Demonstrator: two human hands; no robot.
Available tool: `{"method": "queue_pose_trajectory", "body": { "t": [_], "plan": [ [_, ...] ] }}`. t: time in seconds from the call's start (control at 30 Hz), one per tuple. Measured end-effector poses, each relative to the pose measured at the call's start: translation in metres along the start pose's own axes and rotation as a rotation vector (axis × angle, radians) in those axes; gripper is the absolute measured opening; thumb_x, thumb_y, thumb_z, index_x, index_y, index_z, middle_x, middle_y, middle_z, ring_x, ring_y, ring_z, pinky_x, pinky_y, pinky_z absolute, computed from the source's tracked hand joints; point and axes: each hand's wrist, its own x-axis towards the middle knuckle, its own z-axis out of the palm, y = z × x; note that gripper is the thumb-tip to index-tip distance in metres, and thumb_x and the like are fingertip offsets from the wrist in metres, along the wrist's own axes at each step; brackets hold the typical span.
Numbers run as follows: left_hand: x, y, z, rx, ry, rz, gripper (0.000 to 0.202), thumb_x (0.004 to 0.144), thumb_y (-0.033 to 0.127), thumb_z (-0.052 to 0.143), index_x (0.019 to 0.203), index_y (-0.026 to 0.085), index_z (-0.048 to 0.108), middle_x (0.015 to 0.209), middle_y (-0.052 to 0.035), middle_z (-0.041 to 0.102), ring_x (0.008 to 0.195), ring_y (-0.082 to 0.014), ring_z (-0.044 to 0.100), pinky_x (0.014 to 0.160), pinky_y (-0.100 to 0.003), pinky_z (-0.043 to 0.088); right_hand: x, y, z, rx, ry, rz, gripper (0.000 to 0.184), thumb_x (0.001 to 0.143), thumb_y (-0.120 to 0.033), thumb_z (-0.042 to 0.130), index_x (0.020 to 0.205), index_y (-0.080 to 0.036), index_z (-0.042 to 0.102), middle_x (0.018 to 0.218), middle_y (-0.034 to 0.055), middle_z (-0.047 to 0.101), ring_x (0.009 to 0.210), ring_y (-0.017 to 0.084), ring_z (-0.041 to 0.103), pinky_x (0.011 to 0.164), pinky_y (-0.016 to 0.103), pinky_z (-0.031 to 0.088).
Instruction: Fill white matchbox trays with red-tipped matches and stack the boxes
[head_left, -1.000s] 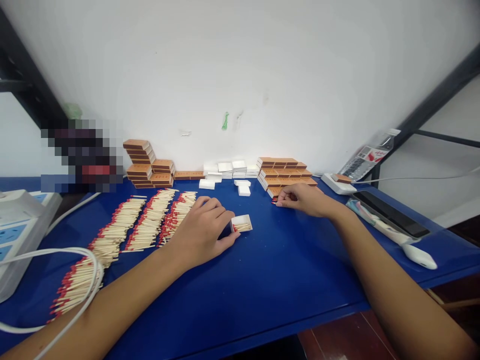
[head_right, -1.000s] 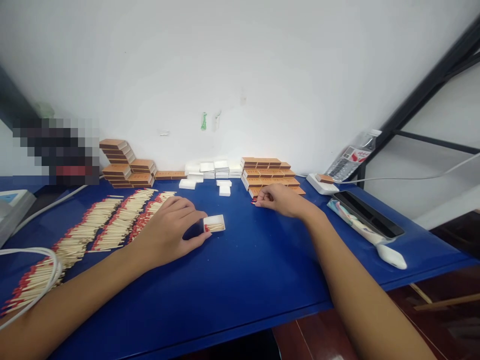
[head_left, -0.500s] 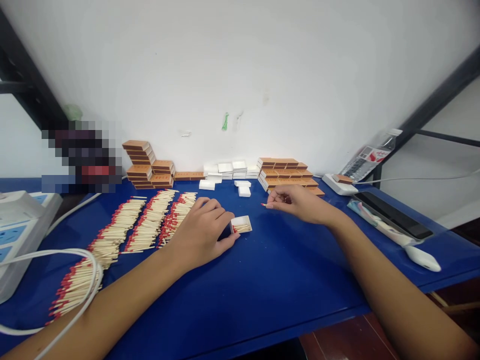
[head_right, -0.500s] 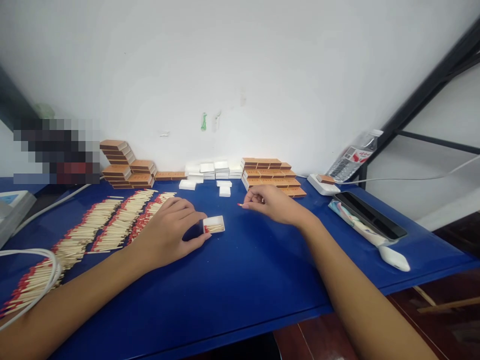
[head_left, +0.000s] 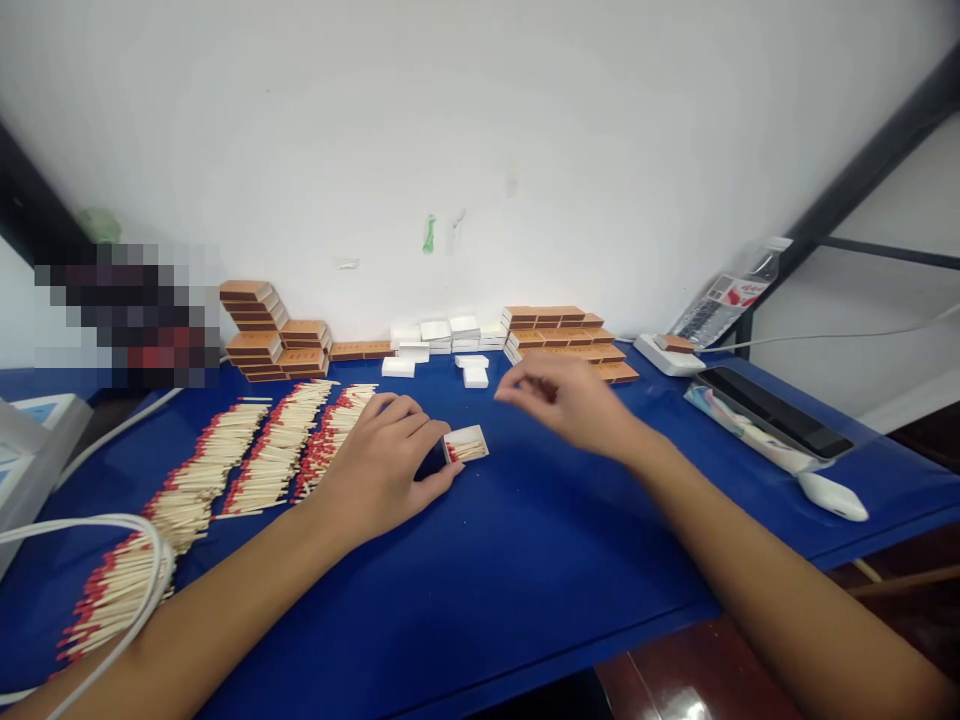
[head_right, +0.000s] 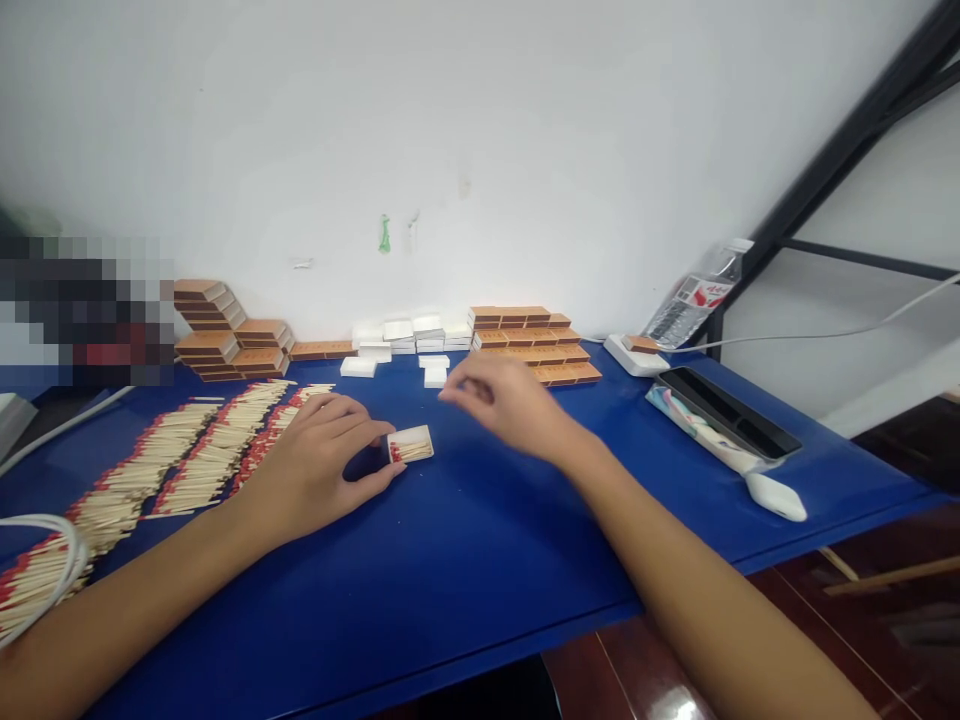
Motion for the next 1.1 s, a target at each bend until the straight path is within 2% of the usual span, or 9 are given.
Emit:
{"method": "queue_pose_trajectory", "body": {
  "t": [0.07, 0.17, 0.23, 0.3, 0.37, 0.5, 0.8, 0.97, 1.1],
  "plan": [
    [0.0, 0.0, 0.0, 0.002, -0.007, -0.007, 0.02, 0.099, 0.035, 0.066, 0.104, 0.017, 0.071, 0.087, -0.0052, 0.071, 0.094, -0.0257, 0.062, 0.093, -0.044, 0.046, -0.001, 0.019, -0.022, -0.117, 0.072, 0.065, 0.03, 0.1, -0.047, 0.062, 0.092, -0.021, 0.074, 0.079, 0.0049, 0.067, 0.07, 0.018, 0.053, 0.065, 0.032, 0.039],
    [-0.001, 0.001, 0.0, 0.002, -0.019, -0.012, 0.022, 0.1, 0.037, 0.065, 0.105, 0.016, 0.072, 0.088, -0.0061, 0.071, 0.095, -0.0261, 0.063, 0.094, -0.045, 0.046, -0.004, 0.047, -0.05, -0.221, -0.055, 0.235, 0.036, 0.094, -0.053, 0.066, 0.084, -0.021, 0.076, 0.069, 0.0044, 0.064, 0.065, 0.018, 0.052, 0.063, 0.032, 0.037],
    [-0.001, 0.001, 0.0, 0.001, -0.019, -0.007, 0.023, 0.101, 0.037, 0.064, 0.105, 0.016, 0.072, 0.088, -0.0063, 0.071, 0.095, -0.0262, 0.063, 0.093, -0.045, 0.046, -0.007, 0.062, -0.058, -0.202, -0.176, 0.292, 0.036, 0.089, -0.056, 0.07, 0.086, -0.021, 0.079, 0.07, 0.0042, 0.066, 0.066, 0.019, 0.052, 0.063, 0.033, 0.037],
    [0.0, 0.001, -0.001, 0.001, -0.015, -0.004, 0.023, 0.101, 0.038, 0.064, 0.105, 0.017, 0.072, 0.087, -0.0066, 0.071, 0.095, -0.0265, 0.062, 0.092, -0.045, 0.046, -0.008, 0.071, -0.058, -0.166, -0.279, 0.311, 0.036, 0.086, -0.057, 0.072, 0.091, -0.023, 0.082, 0.074, 0.0043, 0.069, 0.067, 0.019, 0.053, 0.064, 0.033, 0.037],
    [0.001, 0.001, -0.002, 0.0, -0.01, -0.005, 0.023, 0.101, 0.037, 0.064, 0.105, 0.017, 0.072, 0.087, -0.0068, 0.071, 0.094, -0.0267, 0.062, 0.092, -0.045, 0.047, -0.008, 0.076, -0.054, -0.139, -0.327, 0.324, 0.037, 0.085, -0.057, 0.072, 0.095, -0.023, 0.084, 0.079, 0.0052, 0.073, 0.068, 0.02, 0.054, 0.064, 0.033, 0.037],
    [0.002, 0.001, -0.003, -0.003, -0.017, -0.006, 0.022, 0.1, 0.036, 0.065, 0.104, 0.016, 0.073, 0.087, -0.0071, 0.07, 0.093, -0.0272, 0.062, 0.092, -0.046, 0.046, -0.006, 0.077, -0.047, -0.131, -0.334, 0.34, 0.038, 0.084, -0.055, 0.07, 0.096, -0.022, 0.084, 0.085, 0.0069, 0.075, 0.071, 0.02, 0.055, 0.064, 0.033, 0.037],
    [0.001, 0.002, -0.002, 0.005, -0.017, 0.001, 0.021, 0.099, 0.035, 0.066, 0.101, 0.016, 0.072, 0.085, -0.0064, 0.069, 0.093, -0.0267, 0.061, 0.091, -0.045, 0.046, -0.004, 0.072, -0.042, -0.178, -0.352, 0.38, 0.034, 0.086, -0.052, 0.068, 0.089, -0.02, 0.08, 0.07, 0.0033, 0.066, 0.062, 0.016, 0.049, 0.061, 0.031, 0.033],
    [0.001, 0.001, -0.003, 0.001, -0.011, 0.003, 0.021, 0.099, 0.036, 0.065, 0.104, 0.016, 0.072, 0.086, -0.0067, 0.069, 0.092, -0.0265, 0.061, 0.091, -0.045, 0.046, -0.003, 0.068, -0.039, -0.149, -0.395, 0.397, 0.032, 0.089, -0.05, 0.066, 0.089, -0.02, 0.075, 0.081, 0.0066, 0.072, 0.07, 0.019, 0.057, 0.063, 0.031, 0.037],
    [0.001, 0.001, -0.003, 0.006, -0.019, -0.001, 0.02, 0.1, 0.036, 0.064, 0.104, 0.018, 0.072, 0.086, -0.0066, 0.07, 0.093, -0.0265, 0.061, 0.091, -0.045, 0.047, -0.004, 0.066, -0.038, -0.159, -0.378, 0.391, 0.032, 0.093, -0.05, 0.061, 0.092, -0.02, 0.074, 0.079, 0.0053, 0.07, 0.069, 0.019, 0.055, 0.063, 0.031, 0.036]
  ]
}}
